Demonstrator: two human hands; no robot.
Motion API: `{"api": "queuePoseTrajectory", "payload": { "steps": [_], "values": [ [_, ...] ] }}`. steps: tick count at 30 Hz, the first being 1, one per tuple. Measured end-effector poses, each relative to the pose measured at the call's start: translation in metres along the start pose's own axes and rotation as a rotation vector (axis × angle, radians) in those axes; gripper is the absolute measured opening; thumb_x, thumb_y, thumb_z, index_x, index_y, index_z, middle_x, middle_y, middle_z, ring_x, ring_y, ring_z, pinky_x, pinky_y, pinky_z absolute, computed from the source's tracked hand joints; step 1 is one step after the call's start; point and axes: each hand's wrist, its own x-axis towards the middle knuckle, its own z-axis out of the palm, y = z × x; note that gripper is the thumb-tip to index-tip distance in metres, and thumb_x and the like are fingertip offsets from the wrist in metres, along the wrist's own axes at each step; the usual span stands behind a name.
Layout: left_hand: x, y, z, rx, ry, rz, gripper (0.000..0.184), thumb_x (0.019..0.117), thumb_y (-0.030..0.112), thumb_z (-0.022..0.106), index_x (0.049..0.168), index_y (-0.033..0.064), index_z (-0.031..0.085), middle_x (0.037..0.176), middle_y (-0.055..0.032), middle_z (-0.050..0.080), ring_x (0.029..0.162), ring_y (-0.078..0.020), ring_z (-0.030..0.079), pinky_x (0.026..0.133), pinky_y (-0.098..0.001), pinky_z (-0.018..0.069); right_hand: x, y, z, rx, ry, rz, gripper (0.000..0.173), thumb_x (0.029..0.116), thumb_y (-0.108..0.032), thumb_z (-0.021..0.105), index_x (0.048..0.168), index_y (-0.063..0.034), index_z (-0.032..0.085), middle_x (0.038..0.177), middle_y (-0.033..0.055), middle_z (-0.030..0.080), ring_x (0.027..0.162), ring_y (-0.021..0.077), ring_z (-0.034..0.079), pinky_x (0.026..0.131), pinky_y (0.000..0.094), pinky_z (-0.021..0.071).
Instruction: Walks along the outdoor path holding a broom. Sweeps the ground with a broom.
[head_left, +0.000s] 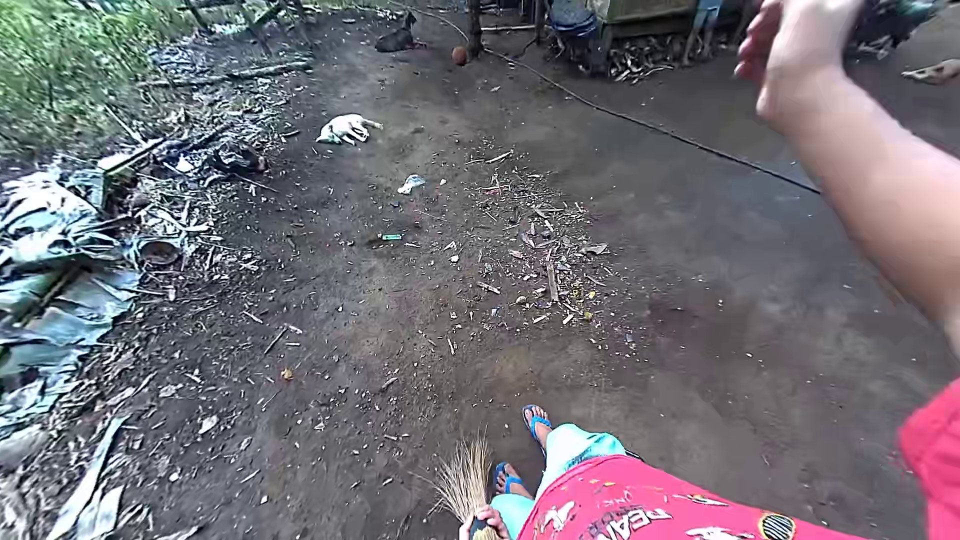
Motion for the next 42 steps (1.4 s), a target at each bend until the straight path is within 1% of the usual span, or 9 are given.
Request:
{"api": "queuePoseTrajectory", "payload": {
  "steps": [4, 6, 10, 14, 19, 25, 32, 36, 42],
  "values": [
    [0.021, -0.072, 0.078, 0.22, 0.545, 0.362, 0.047, 0.1087, 0.039, 0.024, 0.083, 0.0138, 0.053, 0.068, -0.0001, 0.062, 0.059, -0.0092, 0.066, 0.052, -0.0186, 0.0546, -0.141, 0.087, 0.044, -0.35, -0.771, 0.401, 0.031, 0.1087, -0.02, 0.043, 0.127, -0.0013, 0.06, 0.102, 0.0132, 0.071, 0.082, 0.0203, 0.068, 0.074, 0.0408, 0.0568],
    [0.033, -0.052, 0.038, 0.379, 0.201, 0.274, 0.054, 0.1071, 0.038, 0.017, 0.095, 0.0064, 0.058, 0.081, -0.0072, 0.069, 0.071, -0.0156, 0.072, 0.062, -0.0264, 0.0611, -0.233, 0.158, 0.05, -0.367, -1.226, 0.66, 0.035, 0.1103, -0.024, 0.041, 0.134, -0.002, 0.056, 0.115, 0.0147, 0.07, 0.095, 0.0222, 0.07, 0.084, 0.0422, 0.0569],
    [0.09, -0.055, 0.072, 0.684, 0.66, 0.355, 0.042, 0.1098, 0.027, 0.026, 0.09, 0.0059, 0.055, 0.073, -0.0089, 0.067, 0.058, -0.0184, 0.067, 0.05, -0.0311, 0.0574, -0.385, 0.224, 0.037, -0.184, -1.685, 1.114, 0.054, 0.1095, -0.045, 0.041, 0.143, -0.0028, 0.05, 0.127, 0.0171, 0.066, 0.108, 0.0247, 0.067, 0.092, 0.0465, 0.0535],
    [0.155, -0.088, 0.065, 1.121, 0.798, 0.259, 0.025, 0.1096, 0.016, 0.038, 0.11, -0.0007, 0.056, 0.087, -0.0108, 0.072, 0.08, -0.02, 0.073, 0.074, -0.0358, 0.062, -0.454, 0.255, 0.013, 0.249, -1.491, 1.53, 0.053, 0.1034, -0.047, 0.054, 0.139, -0.0089, 0.052, 0.115, 0.0095, 0.067, 0.099, 0.0192, 0.068, 0.086, 0.0411, 0.0578],
    [0.244, -0.165, 0.017, 1.454, 0.867, -0.081, 0.035, 0.1066, 0.017, 0.05, 0.134, -0.0037, 0.046, 0.097, -0.0153, 0.071, 0.087, -0.023, 0.072, 0.082, -0.0398, 0.0604, -0.428, 0.304, -0.059, 0.225, -0.861, 1.74, 0.053, 0.0878, -0.005, 0.074, 0.133, 0.0001, 0.049, 0.099, 0.0131, 0.068, 0.077, 0.0205, 0.07, 0.072, 0.0349, 0.062],
    [0.358, -0.342, -0.099, 0.843, 0.872, -0.298, 0.027, 0.106, 0.013, 0.046, 0.129, -0.0009, 0.048, 0.099, -0.02, 0.07, 0.078, -0.0299, 0.072, 0.067, -0.0422, 0.0621, -0.355, 0.374, -0.192, -0.223, -0.496, 1.594, 0.036, 0.0902, -0.014, 0.066, 0.121, 0.0024, 0.059, 0.091, 0.0125, 0.071, 0.075, 0.0222, 0.071, 0.069, 0.0395, 0.0628],
    [0.449, -0.454, -0.154, 0.86, 0.734, -0.839, 0.022, 0.1041, 0.018, 0.053, 0.112, -0.0024, 0.057, 0.08, -0.0087, 0.065, 0.065, -0.016, 0.066, 0.063, -0.0321, 0.0584, -0.289, 0.423, -0.253, -0.398, -0.107, 1.647, 0.02, 0.1021, -0.016, 0.053, 0.098, -0.0017, 0.066, 0.076, 0.0079, 0.069, 0.066, 0.0149, 0.068, 0.06, 0.0296, 0.0588],
    [0.501, -0.419, -0.199, 0.897, 0.747, -0.744, 0.027, 0.1022, 0.017, 0.059, 0.119, -0.0046, 0.055, 0.084, -0.0111, 0.063, 0.066, -0.0171, 0.065, 0.064, -0.0324, 0.0586, -0.293, 0.508, -0.241, -0.33, -0.252, 1.64, 0.013, 0.0954, -0.014, 0.056, 0.096, -0.0043, 0.065, 0.076, 0.0072, 0.07, 0.067, 0.0143, 0.069, 0.061, 0.0301, 0.0593],
    [0.444, -0.33, -0.205, 0.789, 1.036, -0.009, 0.021, 0.1018, 0.004, 0.057, 0.116, -0.0118, 0.055, 0.082, -0.0178, 0.068, 0.063, -0.0221, 0.069, 0.061, -0.0338, 0.0615, -0.323, 0.551, -0.193, -0.098, -1.079, 1.66, 0.015, 0.0883, -0.008, 0.066, 0.103, -0.0082, 0.063, 0.085, 0.0007, 0.072, 0.075, 0.0103, 0.07, 0.071, 0.0297, 0.0608]
  ]
}}
